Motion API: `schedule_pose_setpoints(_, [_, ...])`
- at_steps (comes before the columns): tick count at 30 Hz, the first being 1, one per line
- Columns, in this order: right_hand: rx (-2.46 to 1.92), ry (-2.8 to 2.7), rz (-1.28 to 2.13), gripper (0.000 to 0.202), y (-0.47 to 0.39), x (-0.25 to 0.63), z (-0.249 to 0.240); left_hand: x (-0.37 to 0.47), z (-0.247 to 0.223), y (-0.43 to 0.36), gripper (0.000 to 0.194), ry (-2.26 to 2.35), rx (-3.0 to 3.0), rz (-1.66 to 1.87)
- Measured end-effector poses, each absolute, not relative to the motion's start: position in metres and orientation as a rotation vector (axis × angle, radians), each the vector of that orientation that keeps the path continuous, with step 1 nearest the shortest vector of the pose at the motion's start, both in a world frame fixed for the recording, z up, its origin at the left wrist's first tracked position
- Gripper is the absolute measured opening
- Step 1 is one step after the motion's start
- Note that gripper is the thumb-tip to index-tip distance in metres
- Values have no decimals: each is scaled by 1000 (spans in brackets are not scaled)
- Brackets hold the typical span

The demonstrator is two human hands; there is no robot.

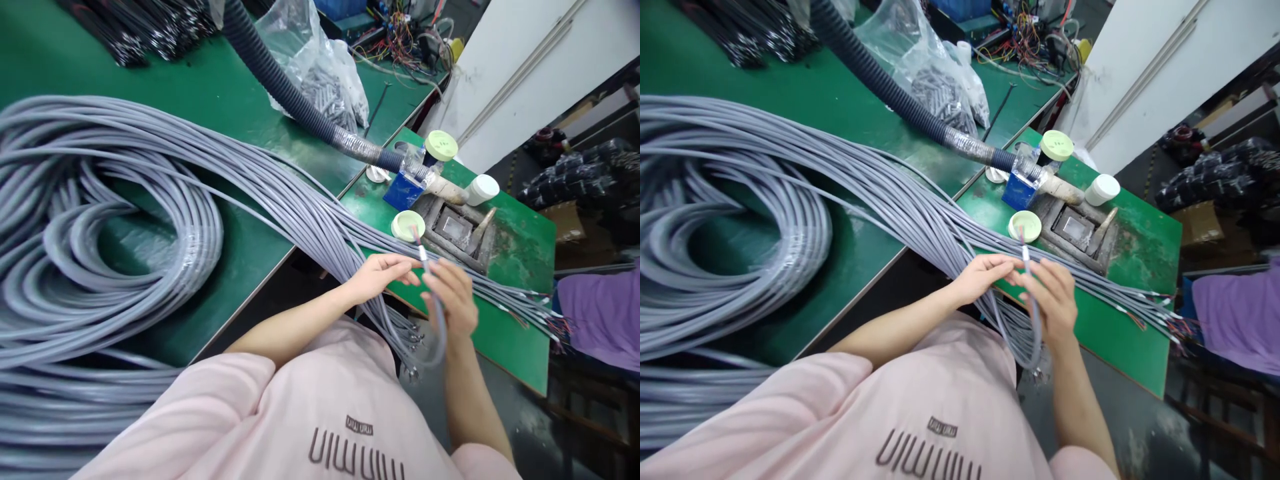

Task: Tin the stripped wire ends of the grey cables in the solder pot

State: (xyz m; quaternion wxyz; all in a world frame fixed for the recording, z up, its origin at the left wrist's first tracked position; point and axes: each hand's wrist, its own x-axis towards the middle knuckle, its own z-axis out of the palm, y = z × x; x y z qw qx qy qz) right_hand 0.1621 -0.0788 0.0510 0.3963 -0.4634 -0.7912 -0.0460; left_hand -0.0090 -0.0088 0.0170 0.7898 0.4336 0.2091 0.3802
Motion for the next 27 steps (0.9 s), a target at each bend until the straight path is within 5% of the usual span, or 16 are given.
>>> schedule_pose_setpoints(9, [-1539,-1537,-193,26,-4,194,79,-39,-4,30,14,918,1924,1652])
schedule_pose_setpoints(27, [-1628,-1795,-122,31,65,196,60,-38,-5,34,14,973,1956,1584])
